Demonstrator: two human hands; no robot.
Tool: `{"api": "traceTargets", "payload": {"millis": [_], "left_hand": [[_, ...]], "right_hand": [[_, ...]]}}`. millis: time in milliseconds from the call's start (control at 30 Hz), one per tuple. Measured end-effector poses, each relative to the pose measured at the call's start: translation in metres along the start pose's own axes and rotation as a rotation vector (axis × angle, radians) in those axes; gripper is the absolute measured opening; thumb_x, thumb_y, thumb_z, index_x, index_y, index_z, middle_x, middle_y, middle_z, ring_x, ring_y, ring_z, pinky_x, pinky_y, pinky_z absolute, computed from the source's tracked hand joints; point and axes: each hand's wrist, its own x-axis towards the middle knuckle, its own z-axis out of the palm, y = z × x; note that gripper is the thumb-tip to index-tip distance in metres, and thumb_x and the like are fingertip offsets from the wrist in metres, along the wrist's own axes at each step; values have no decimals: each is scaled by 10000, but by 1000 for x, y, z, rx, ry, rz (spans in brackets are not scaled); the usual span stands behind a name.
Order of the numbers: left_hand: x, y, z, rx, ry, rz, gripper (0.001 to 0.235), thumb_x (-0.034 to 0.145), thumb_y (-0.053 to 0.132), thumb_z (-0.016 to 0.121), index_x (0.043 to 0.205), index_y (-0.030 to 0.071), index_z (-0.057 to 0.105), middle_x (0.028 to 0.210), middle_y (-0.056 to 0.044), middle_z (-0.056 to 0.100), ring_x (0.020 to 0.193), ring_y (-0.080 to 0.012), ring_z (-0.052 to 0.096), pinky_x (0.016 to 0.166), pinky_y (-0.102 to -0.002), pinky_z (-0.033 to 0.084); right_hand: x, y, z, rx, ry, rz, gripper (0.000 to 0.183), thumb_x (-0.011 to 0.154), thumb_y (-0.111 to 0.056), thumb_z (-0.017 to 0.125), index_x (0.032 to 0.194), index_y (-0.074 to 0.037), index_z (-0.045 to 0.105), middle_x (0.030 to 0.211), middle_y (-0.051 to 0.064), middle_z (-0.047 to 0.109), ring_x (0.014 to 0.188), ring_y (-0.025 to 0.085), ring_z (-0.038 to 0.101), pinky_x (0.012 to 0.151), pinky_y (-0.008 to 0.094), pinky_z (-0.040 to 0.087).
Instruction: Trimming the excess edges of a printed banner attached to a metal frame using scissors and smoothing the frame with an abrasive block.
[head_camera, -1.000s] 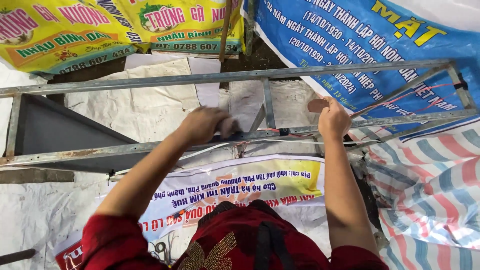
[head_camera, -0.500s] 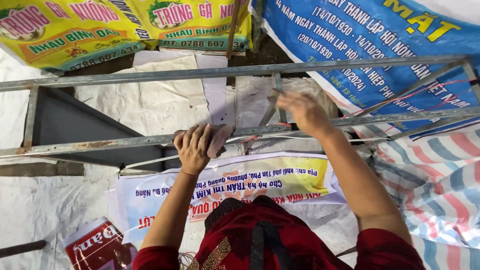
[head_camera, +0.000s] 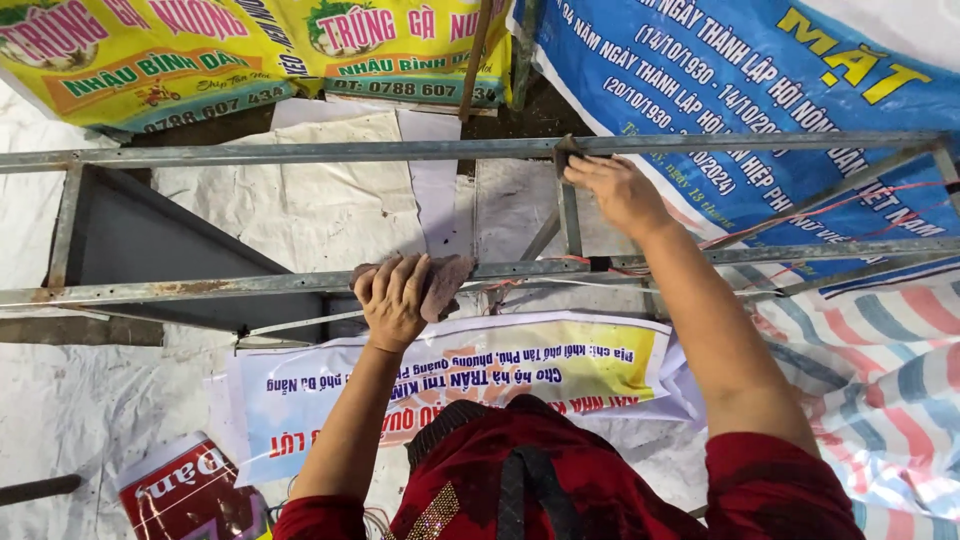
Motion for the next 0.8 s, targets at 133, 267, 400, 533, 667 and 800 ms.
{"api": "traceTargets", "payload": {"millis": [133, 267, 400, 533, 667, 800], "left_hand": [[0, 0, 0, -5, 14, 20, 388, 1048, 215, 482, 1389, 172, 663, 1160, -42, 662, 1140, -231, 593, 1008, -415, 318], [-3, 0, 8, 2, 42, 9, 383, 1052, 249, 488, 1379, 172, 671, 1152, -55, 666, 1132, -251, 595, 1004, -437, 317], [-7, 1, 8, 5, 51, 4, 397, 1048, 290, 486, 1371, 177, 686, 1138, -44, 681, 1131, -251, 600, 1021, -439, 312], [-5, 2, 5, 16, 27, -10, 401, 1037, 256, 491, 1393, 183, 663, 1177, -40, 665, 1157, -246, 581, 1029, -443, 302], [-1, 5, 2, -6, 17, -17, 395, 1051, 210, 467, 1400, 189, 651, 1180, -44, 651, 1166, -244, 570, 1027, -442, 297], [-2, 5, 2, -12, 12, -26, 401, 1064, 201, 443, 1412, 195, 641, 1191, -36, 644, 1178, -243, 566, 1030, -440, 289]], "right_hand": [[-5, -16, -12, 36, 7, 21, 444, 1069, -114, 475, 1392, -345, 673, 1418, -98, 656, 1266, 194, 634, 1075, 419, 488], [-32, -59, -51, 194, -33, 72, 414, 1046, -84, 482, 1290, -299, 738, 1359, -33, 701, 1191, 234, 677, 1012, 405, 539], [-35, -90, -80, 220, -81, -10, 382, 1040, -35, 500, 1224, -211, 785, 1306, 3, 735, 1126, 223, 715, 1002, 363, 553], [-5, -96, -69, -26, -56, -66, 291, 987, 7, 580, 1156, -103, 789, 1219, 90, 761, 1034, 314, 728, 945, 439, 569], [24, -90, -60, -246, -97, -56, 345, 995, -102, 596, 1287, -229, 729, 1339, 15, 704, 1119, 274, 696, 938, 400, 569], [34, -98, -63, -224, -234, 76, 462, 920, -96, 656, 1366, -212, 668, 1375, 66, 652, 1127, 359, 681, 870, 411, 610]]}}
